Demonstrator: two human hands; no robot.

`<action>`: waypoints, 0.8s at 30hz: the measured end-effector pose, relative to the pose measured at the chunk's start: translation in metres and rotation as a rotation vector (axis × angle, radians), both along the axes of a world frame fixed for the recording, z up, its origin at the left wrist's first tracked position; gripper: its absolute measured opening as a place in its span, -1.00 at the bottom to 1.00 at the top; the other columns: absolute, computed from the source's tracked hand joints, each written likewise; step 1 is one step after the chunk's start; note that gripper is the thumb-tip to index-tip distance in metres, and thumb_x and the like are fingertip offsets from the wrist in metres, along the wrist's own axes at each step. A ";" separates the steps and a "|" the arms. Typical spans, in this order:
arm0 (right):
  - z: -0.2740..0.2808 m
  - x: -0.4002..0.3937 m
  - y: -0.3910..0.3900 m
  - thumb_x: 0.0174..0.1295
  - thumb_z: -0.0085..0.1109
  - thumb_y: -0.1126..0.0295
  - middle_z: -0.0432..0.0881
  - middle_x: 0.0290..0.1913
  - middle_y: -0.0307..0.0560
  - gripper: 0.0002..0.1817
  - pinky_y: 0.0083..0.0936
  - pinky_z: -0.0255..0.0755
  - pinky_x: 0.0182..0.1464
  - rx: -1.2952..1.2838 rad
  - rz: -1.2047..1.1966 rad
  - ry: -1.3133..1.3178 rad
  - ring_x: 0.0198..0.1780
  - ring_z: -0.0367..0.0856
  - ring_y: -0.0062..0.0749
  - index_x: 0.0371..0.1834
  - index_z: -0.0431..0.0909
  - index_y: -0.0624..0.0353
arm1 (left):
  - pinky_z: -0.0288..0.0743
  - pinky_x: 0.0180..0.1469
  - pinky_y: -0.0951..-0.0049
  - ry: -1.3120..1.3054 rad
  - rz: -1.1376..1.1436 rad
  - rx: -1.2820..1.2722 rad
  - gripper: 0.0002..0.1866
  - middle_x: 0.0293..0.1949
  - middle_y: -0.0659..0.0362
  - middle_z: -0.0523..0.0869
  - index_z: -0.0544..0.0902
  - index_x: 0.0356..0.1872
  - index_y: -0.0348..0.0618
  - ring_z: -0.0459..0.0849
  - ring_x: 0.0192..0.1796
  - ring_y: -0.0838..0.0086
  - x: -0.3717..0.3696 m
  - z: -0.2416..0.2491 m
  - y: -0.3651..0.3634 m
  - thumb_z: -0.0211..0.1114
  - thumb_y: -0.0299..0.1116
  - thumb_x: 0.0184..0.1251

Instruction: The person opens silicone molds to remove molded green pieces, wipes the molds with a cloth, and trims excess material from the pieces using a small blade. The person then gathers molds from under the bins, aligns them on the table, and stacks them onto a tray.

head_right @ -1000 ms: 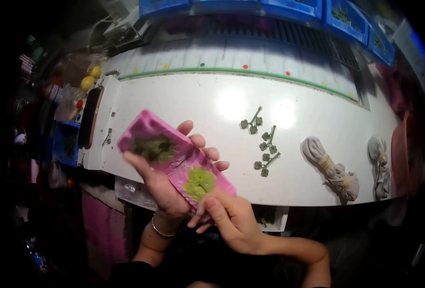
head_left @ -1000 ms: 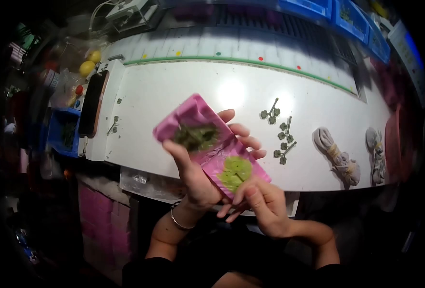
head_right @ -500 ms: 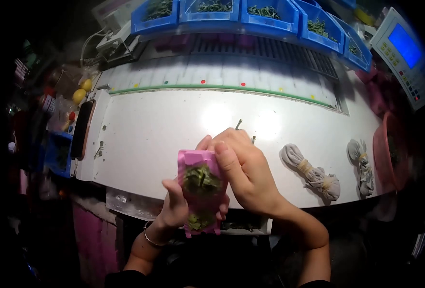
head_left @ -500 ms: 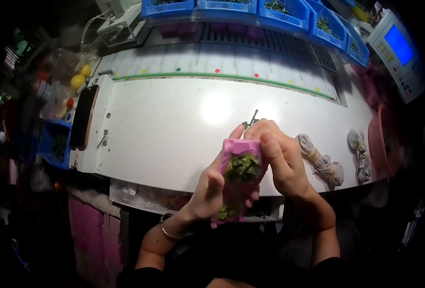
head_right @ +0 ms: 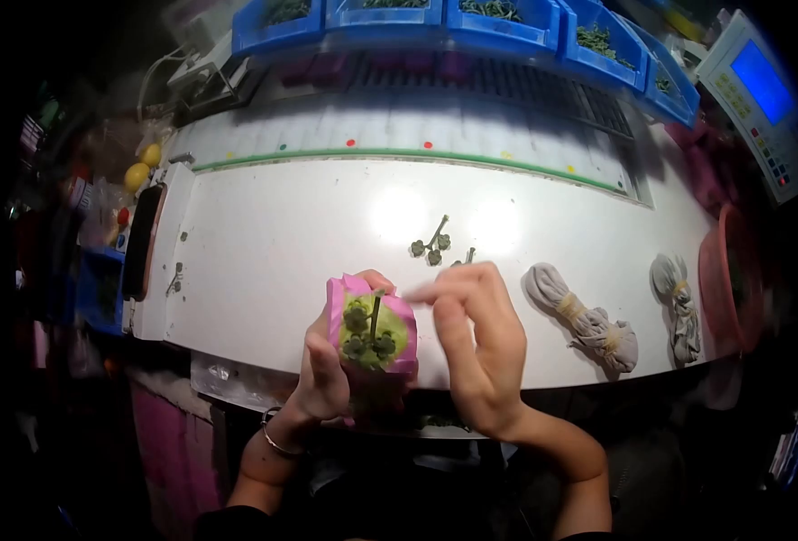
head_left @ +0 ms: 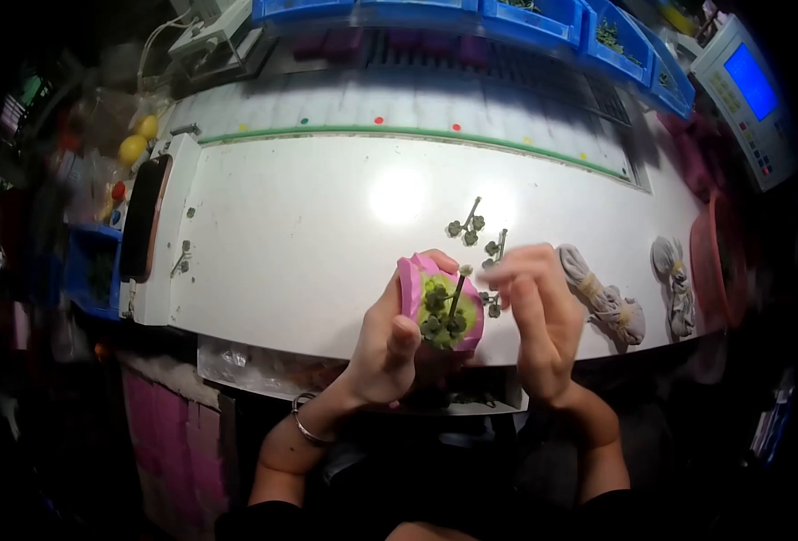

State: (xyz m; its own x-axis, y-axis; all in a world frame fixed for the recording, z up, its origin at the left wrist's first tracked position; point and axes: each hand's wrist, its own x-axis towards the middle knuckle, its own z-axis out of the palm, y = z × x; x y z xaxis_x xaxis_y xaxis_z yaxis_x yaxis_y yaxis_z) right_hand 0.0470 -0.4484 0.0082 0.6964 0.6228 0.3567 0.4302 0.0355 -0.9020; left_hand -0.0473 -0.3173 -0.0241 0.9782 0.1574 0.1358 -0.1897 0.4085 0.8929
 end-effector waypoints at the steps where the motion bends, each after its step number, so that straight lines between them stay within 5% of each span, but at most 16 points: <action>1: 0.004 -0.003 -0.005 0.29 -0.08 0.52 0.45 -0.34 -0.08 -0.83 -0.61 0.33 -0.29 -0.033 0.044 -0.097 -0.34 0.42 -0.51 -0.23 0.54 0.29 | 0.53 -0.30 0.57 0.033 0.033 0.010 -0.07 -0.25 0.10 0.52 0.16 0.16 -0.34 0.60 -0.32 0.52 -0.001 -0.004 0.000 -0.03 0.41 0.11; 12: -0.005 -0.019 -0.003 0.20 0.01 0.63 0.44 -0.35 -0.06 -0.91 -0.64 0.32 -0.36 -0.021 0.030 0.100 -0.41 0.42 -0.47 -0.30 0.53 0.31 | 0.50 -0.40 0.59 0.068 0.192 0.117 -0.16 -0.36 0.09 0.59 0.29 0.05 -0.37 0.60 -0.41 0.53 -0.002 -0.006 -0.009 -0.20 0.37 0.24; 17: -0.002 -0.020 -0.004 0.22 -0.02 0.62 0.45 -0.34 -0.05 -0.90 -0.63 0.33 -0.31 0.007 0.105 0.229 -0.38 0.42 -0.45 -0.28 0.52 0.32 | 0.49 -0.42 0.60 0.119 0.162 -0.006 -0.36 -0.36 0.09 0.60 0.32 0.02 -0.37 0.60 -0.42 0.53 -0.003 -0.005 -0.009 -0.30 0.13 0.42; 20: 0.004 -0.023 -0.001 0.19 0.04 0.62 0.46 -0.34 -0.04 -0.92 -0.61 0.34 -0.33 0.055 -0.018 0.146 -0.38 0.42 -0.45 -0.29 0.53 0.32 | 0.48 -0.39 0.60 0.110 0.162 0.018 -0.45 -0.34 0.08 0.62 0.34 0.01 -0.36 0.59 -0.40 0.54 -0.004 -0.002 -0.009 -0.30 0.01 0.45; 24: 0.018 -0.031 -0.001 0.03 0.16 0.65 0.46 -0.37 -0.02 -0.85 -0.54 0.32 -0.41 -0.061 -0.036 -0.333 -0.39 0.41 -0.35 -0.29 0.56 0.32 | 0.45 -0.34 0.59 0.075 0.242 0.124 -0.49 -0.34 0.09 0.62 0.39 -0.01 -0.35 0.56 -0.38 0.56 -0.003 -0.001 -0.013 -0.27 -0.04 0.43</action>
